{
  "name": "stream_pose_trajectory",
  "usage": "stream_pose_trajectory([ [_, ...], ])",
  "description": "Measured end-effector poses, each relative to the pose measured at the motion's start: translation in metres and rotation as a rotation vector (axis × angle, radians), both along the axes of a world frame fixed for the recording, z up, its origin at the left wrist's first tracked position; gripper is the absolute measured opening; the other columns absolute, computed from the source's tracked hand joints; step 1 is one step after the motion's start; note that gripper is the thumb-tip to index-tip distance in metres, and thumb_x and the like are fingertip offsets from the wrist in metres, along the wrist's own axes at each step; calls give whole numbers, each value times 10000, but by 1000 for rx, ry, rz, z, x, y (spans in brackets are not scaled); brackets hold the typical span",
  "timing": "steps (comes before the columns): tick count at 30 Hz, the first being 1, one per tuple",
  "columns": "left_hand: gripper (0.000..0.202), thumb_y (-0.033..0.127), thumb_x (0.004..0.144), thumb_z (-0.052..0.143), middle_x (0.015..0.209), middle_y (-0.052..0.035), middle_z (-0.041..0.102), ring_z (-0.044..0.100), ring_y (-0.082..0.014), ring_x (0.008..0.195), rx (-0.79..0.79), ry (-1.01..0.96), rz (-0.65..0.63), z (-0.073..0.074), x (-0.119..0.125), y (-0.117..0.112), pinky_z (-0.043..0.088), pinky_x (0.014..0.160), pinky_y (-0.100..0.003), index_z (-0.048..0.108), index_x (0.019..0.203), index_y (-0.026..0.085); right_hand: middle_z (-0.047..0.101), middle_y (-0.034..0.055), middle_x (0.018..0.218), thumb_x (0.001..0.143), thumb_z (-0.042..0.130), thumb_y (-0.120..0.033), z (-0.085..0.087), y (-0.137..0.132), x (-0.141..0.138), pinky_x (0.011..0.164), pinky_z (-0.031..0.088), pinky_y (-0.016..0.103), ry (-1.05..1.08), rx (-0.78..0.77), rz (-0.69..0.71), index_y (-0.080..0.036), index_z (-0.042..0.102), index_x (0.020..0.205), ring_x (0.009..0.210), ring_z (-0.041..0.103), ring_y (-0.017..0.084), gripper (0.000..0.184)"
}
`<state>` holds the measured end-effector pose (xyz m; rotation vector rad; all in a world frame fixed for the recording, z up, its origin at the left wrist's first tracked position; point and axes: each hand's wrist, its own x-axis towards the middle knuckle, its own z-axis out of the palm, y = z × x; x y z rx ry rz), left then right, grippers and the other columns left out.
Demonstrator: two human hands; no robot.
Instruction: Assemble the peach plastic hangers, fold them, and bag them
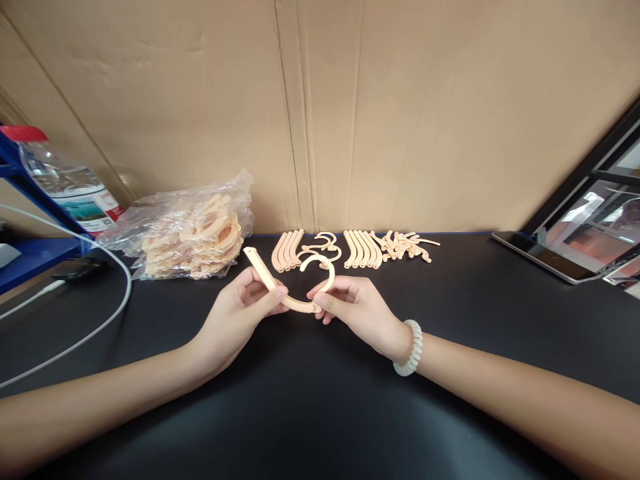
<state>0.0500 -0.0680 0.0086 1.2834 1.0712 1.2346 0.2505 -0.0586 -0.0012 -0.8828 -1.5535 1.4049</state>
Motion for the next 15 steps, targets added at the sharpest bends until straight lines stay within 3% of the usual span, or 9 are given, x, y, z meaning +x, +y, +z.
stream_pose_trajectory([
  [3,251,315,800,726,807,9,657,665,-138,748,-10,19,-59,1,1,0,571,680,-267,537,889,175,665,5,711,808,736,-398,3,-1,-1,640,539,303,2,-16,14,-176,663,921,656,630,141,259],
  [6,293,305,794,729,835,-20,704,686,-168,772,10,102,-210,3,2,-1,558,676,-282,540,982,184,664,-3,709,773,768,-394,3,-1,-2,625,541,296,25,-38,4,-186,631,874,646,639,140,269],
  [9,215,289,792,731,876,-51,729,700,-200,837,37,198,-325,5,2,-2,548,733,-308,589,907,176,653,-7,706,751,786,-397,2,-2,-2,624,542,292,36,-40,-5,-188,624,850,644,633,135,282],
  [15,193,284,753,765,771,-29,716,684,-156,672,-10,167,-321,4,2,-1,556,675,-291,619,795,164,627,-15,711,733,789,-416,4,0,-1,574,506,273,-54,42,-41,-195,644,822,610,574,119,279],
])
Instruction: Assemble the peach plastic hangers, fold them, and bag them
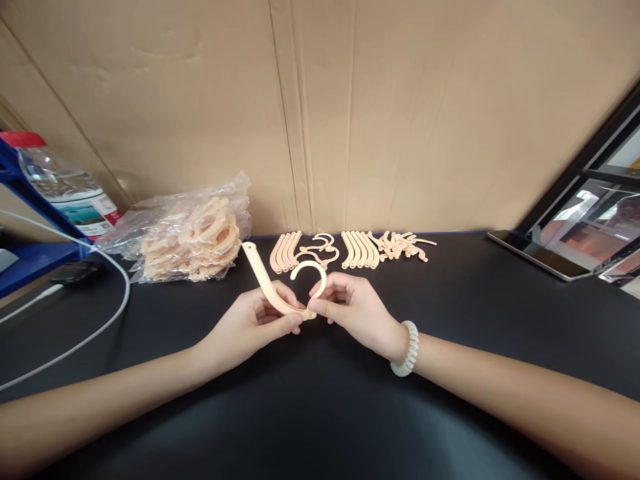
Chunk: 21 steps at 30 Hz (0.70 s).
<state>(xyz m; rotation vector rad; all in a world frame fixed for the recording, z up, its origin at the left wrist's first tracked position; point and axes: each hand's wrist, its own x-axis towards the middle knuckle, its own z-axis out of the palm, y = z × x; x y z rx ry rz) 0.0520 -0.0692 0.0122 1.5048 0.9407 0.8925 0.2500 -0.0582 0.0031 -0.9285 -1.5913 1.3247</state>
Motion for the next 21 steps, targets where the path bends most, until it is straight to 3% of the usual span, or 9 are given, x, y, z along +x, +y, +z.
stream_pose_trajectory([
  [5,244,301,728,799,825,-67,754,665,-139,644,-36,-70,31,1,-1,1,563,644,-280,605,758,157,696,45,865,830,691,-444,5,25,27,633,512,326,-149,260,-179,-204,693,901,711,605,171,250],
  [8,246,299,734,799,830,-63,756,648,-122,636,-41,-91,64,2,-1,1,559,635,-263,600,745,155,715,72,882,902,616,-371,2,44,47,778,506,430,-422,626,-295,-217,708,879,820,611,235,180],
  [11,242,301,726,803,804,-54,751,644,-123,625,-41,-89,78,4,0,0,561,623,-265,611,723,156,704,101,987,933,559,-271,-5,57,56,880,464,497,-778,961,-231,-225,713,1001,969,571,288,174],
  [15,234,307,717,805,814,-60,754,648,-130,632,-28,-84,90,5,2,-1,568,614,-269,625,720,158,647,121,1119,943,519,-206,-13,69,53,891,462,495,-961,1032,-206,-228,688,1121,1050,542,300,246],
  [21,242,315,705,806,811,-58,757,626,-122,589,-10,-90,95,6,2,-1,560,576,-269,613,720,170,661,121,1050,943,512,-176,-19,77,53,893,478,479,-910,1036,-208,-212,729,956,1020,558,294,220],
])
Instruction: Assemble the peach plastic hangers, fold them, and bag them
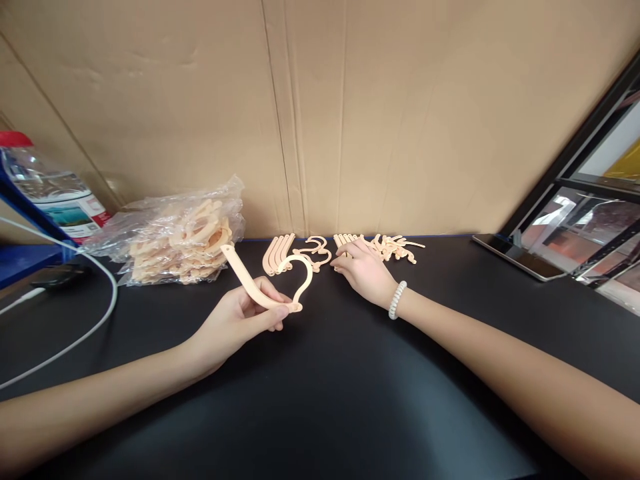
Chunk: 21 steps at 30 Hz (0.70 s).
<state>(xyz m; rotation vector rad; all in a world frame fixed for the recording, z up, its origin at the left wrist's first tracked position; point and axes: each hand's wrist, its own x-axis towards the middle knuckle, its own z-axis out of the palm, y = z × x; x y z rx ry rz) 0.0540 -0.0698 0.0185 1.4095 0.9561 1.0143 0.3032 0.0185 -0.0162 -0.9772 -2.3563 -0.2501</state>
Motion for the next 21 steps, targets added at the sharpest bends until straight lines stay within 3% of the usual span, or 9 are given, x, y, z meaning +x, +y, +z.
stream_pose_trajectory([
  [5,245,309,701,805,804,-45,750,609,-112,573,-12,-8,2,1,0,0,540,568,-256,605,735,172,649,117,1095,953,496,-174,3,-2,0,845,503,449,67,20,4,-208,707,927,979,583,270,215],
  [9,218,284,711,802,788,-22,728,591,-98,585,-32,-23,-5,0,0,1,524,579,-233,624,764,170,657,117,1077,981,435,-203,11,-11,-3,817,526,412,368,31,-8,-209,662,1001,946,634,243,228],
  [13,185,273,729,796,771,-14,709,592,-102,616,-33,-16,2,-1,-2,2,515,599,-225,663,799,165,677,75,1055,984,471,-309,15,-27,-13,731,556,378,747,-199,0,-225,609,1079,744,693,188,188],
  [16,184,271,728,800,789,-23,724,604,-109,647,-41,-29,-9,-1,-4,2,511,604,-219,704,843,164,660,76,1127,965,524,-353,15,-41,-23,764,579,365,904,-378,103,-226,614,1078,850,713,198,193],
  [19,215,265,726,802,840,-39,747,620,-110,677,-59,-19,-1,-2,-6,3,507,619,-208,746,907,163,669,71,1164,937,577,-359,17,-51,-31,881,561,387,928,-387,154,-229,677,1018,1014,672,218,183],
  [21,229,263,722,803,863,-49,755,629,-114,696,-74,-11,13,-3,-7,3,508,630,-207,761,922,160,689,68,1116,919,599,-367,18,-55,-32,883,556,387,932,-379,136,-226,717,938,1010,657,217,185],
])
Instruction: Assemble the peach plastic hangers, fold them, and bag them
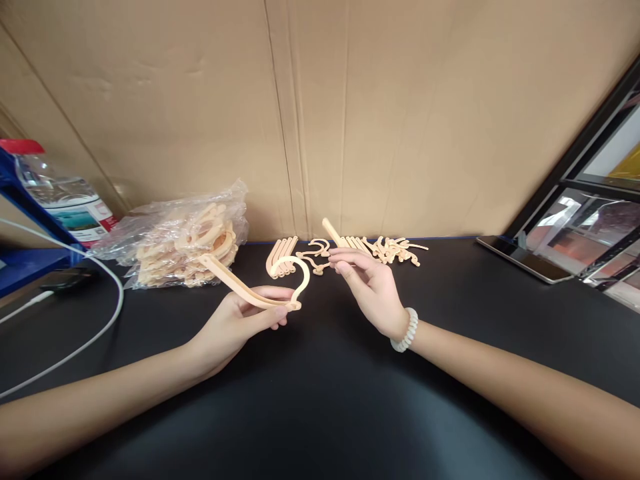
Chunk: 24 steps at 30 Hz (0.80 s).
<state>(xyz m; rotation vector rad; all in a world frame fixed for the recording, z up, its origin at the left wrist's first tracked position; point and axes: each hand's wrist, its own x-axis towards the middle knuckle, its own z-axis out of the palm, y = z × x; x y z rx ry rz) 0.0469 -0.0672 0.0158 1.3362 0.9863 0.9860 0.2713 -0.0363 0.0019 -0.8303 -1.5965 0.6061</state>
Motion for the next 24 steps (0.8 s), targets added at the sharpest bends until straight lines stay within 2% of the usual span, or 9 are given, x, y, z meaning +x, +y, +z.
stream_pose_trajectory([
  [5,160,211,700,800,806,-37,738,620,-115,688,16,-19,-2,-1,0,1,504,621,-203,757,839,145,676,51,993,815,700,-372,-5,0,2,809,538,375,106,-224,-17,-220,720,904,866,641,191,178],
  [10,128,197,702,798,740,-17,697,599,-101,648,39,-34,-13,-1,1,3,504,605,-199,727,787,133,561,-8,884,704,767,-313,-9,-1,0,719,507,311,274,-436,29,-225,637,949,837,635,168,291],
  [13,136,214,714,798,749,-24,700,598,-100,648,43,-17,-28,-2,1,3,506,604,-196,724,792,129,515,-32,891,666,799,-275,-7,-5,-3,744,506,305,334,-511,80,-238,611,1028,804,648,146,410],
  [17,141,222,724,800,751,-25,704,605,-101,649,54,-11,-52,-4,0,3,513,610,-194,726,803,131,579,-20,981,673,807,-219,-3,-10,-7,871,526,362,460,-613,194,-286,532,1224,851,675,156,619],
  [20,131,220,728,802,726,-16,695,607,-97,644,61,-6,-64,-6,-1,4,517,617,-188,726,793,135,626,-20,901,696,804,-194,-3,-12,-8,984,498,390,532,-667,279,-257,574,1189,918,677,167,548],
  [24,127,212,722,808,714,-7,690,612,-95,649,56,-12,-66,-6,-1,5,519,621,-182,722,781,140,649,-10,895,719,807,-205,-5,-12,-8,1016,486,381,524,-696,345,-209,678,951,970,679,179,266],
])
